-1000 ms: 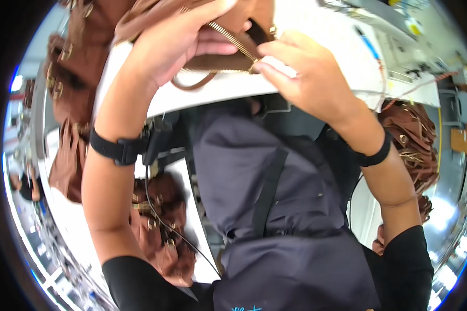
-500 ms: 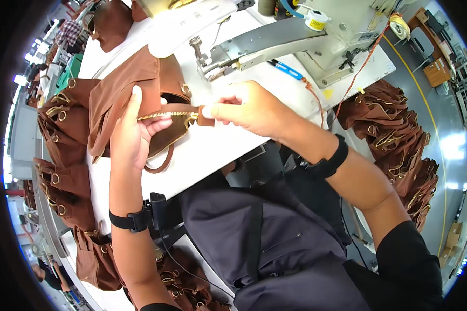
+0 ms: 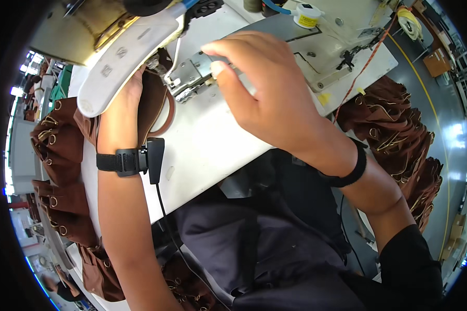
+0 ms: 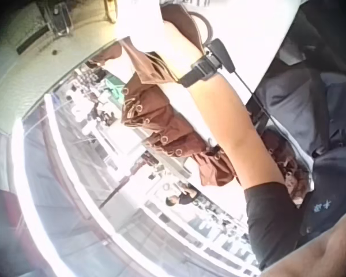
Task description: The person operates an industrial sewing machine to stitch zippers and metal rings onto brown leather bags. They guide the bags under the needle, align the zipper teeth, and sew along the edges. The person handles multiple bags, moving them from a stack on the left to a finished pile on the right.
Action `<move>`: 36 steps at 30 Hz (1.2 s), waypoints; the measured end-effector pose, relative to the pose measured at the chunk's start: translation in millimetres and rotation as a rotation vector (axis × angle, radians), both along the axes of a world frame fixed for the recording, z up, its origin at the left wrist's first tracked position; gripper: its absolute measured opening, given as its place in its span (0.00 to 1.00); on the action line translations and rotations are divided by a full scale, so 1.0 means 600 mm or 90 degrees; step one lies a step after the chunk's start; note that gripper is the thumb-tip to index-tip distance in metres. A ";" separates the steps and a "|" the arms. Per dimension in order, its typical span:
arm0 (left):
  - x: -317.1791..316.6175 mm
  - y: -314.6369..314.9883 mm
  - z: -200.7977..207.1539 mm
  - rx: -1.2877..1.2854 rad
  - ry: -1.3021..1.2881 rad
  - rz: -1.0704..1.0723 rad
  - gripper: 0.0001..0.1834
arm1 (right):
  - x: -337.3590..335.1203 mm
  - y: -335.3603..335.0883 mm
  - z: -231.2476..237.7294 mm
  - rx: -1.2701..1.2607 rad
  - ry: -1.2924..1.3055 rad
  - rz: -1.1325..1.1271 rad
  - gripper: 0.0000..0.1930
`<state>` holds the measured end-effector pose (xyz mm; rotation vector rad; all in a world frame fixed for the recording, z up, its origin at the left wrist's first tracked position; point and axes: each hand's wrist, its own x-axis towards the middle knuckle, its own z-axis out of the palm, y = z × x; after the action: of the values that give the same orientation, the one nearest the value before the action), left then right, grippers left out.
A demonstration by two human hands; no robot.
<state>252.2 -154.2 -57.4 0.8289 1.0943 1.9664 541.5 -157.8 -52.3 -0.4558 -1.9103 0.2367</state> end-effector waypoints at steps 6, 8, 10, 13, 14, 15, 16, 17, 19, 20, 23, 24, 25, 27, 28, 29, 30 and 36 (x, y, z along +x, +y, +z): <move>0.094 -0.029 0.045 -0.035 0.045 -0.017 0.17 | -0.036 0.007 -0.018 0.096 -0.056 -0.045 0.14; 0.111 -0.038 0.045 -0.020 0.021 -0.019 0.17 | -0.034 0.001 -0.015 0.064 -0.170 -0.073 0.18; 0.118 -0.049 0.041 -0.020 0.050 -0.039 0.19 | -0.045 0.007 -0.015 0.083 -0.165 -0.091 0.17; 0.128 -0.059 0.041 -0.014 0.045 -0.035 0.21 | -0.057 0.025 -0.017 0.144 -0.184 -0.104 0.19; 0.133 -0.064 0.042 -0.016 0.047 -0.020 0.21 | -0.059 0.028 -0.016 0.170 -0.194 -0.105 0.20; 0.133 -0.069 0.040 -0.018 0.046 0.000 0.21 | -0.062 0.028 -0.013 0.170 -0.200 -0.108 0.21; 0.127 -0.072 0.036 -0.008 0.017 -0.034 0.21 | -0.064 0.027 -0.009 0.171 -0.205 -0.110 0.21; 0.123 -0.074 0.034 -0.016 0.004 -0.029 0.21 | -0.065 0.027 -0.006 0.173 -0.211 -0.113 0.22; 0.121 -0.071 0.029 -0.023 -0.030 -0.022 0.20 | -0.061 0.031 -0.006 0.202 -0.218 -0.117 0.26; 0.125 -0.072 0.026 -0.040 -0.003 0.000 0.18 | -0.055 0.030 -0.003 0.210 -0.225 -0.112 0.26; 0.147 -0.076 0.034 -0.035 -0.071 0.056 0.18 | -0.044 0.030 0.000 0.249 -0.254 -0.094 0.29; 0.150 -0.082 0.029 -0.035 -0.048 0.043 0.19 | -0.042 0.029 0.001 0.258 -0.263 -0.090 0.29; 0.154 -0.084 0.026 -0.056 -0.034 0.052 0.20 | -0.041 0.029 0.002 0.267 -0.272 -0.087 0.29; 0.170 -0.087 0.023 -0.079 -0.033 0.058 0.22 | -0.039 0.029 0.005 0.261 -0.267 -0.067 0.22; 0.175 -0.087 0.019 -0.066 -0.016 0.059 0.24 | -0.038 0.036 0.004 0.257 -0.263 -0.059 0.20; 0.179 -0.090 0.021 -0.078 -0.030 0.062 0.25 | -0.037 0.041 0.003 0.252 -0.259 -0.052 0.18; 0.182 -0.093 0.026 -0.090 -0.042 0.066 0.25 | -0.039 0.041 0.006 0.193 -0.246 -0.032 0.16; 0.198 -0.093 0.034 -0.141 -0.040 0.072 0.26 | -0.068 0.059 -0.003 0.229 -0.244 -0.109 0.11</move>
<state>371.1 -210.1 -37.2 0.5954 1.3178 1.9060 500.7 -122.2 -54.2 -0.4375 -2.2110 -0.3261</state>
